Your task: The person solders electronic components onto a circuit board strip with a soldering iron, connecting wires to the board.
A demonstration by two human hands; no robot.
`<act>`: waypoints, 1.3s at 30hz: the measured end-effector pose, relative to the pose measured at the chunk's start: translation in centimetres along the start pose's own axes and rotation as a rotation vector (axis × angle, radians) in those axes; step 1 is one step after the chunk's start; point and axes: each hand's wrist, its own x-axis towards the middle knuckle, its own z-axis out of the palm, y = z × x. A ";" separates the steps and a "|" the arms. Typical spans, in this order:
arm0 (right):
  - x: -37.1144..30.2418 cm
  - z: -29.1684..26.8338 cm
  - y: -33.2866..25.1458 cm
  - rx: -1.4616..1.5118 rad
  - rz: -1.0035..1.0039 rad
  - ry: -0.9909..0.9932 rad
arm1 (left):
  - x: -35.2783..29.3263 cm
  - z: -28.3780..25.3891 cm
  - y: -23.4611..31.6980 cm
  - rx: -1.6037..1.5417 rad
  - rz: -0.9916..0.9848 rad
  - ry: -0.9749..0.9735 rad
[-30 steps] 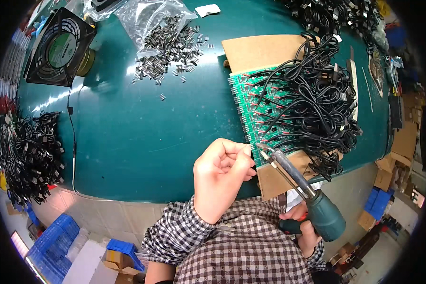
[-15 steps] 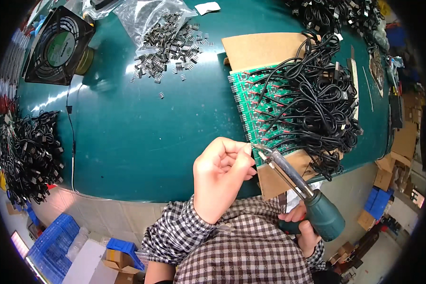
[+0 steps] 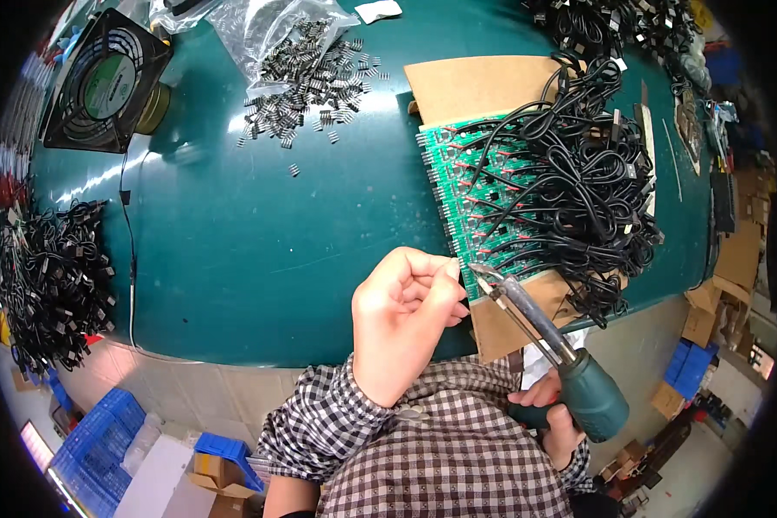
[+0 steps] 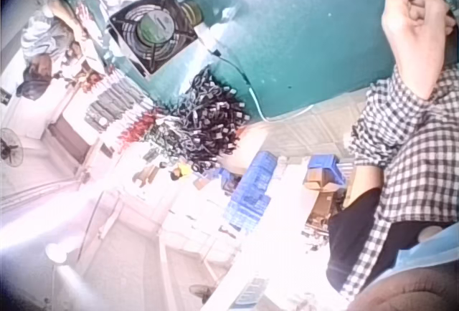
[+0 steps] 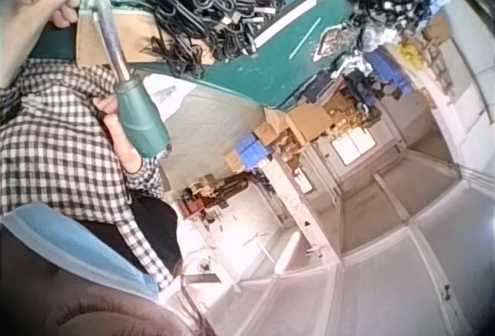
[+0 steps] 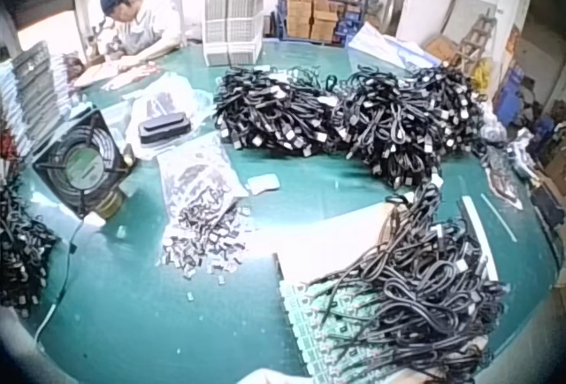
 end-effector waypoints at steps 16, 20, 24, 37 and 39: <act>-0.1 -0.3 0.1 0.158 -0.023 0.027 | 0.0 0.0 -0.1 -0.014 0.006 -0.004; 0.0 -0.4 0.1 0.163 -0.021 0.012 | 0.0 0.0 0.0 -0.002 0.000 -0.001; 0.3 -0.1 -0.3 0.155 -0.033 0.006 | 0.0 0.0 0.0 0.001 0.000 -0.002; 0.6 -0.5 -0.1 0.197 -0.057 0.029 | 1.2 -0.3 0.7 0.100 -0.018 -0.071; 0.6 -0.8 -0.1 0.198 -0.024 0.005 | 1.4 -0.4 0.8 0.145 -0.003 -0.073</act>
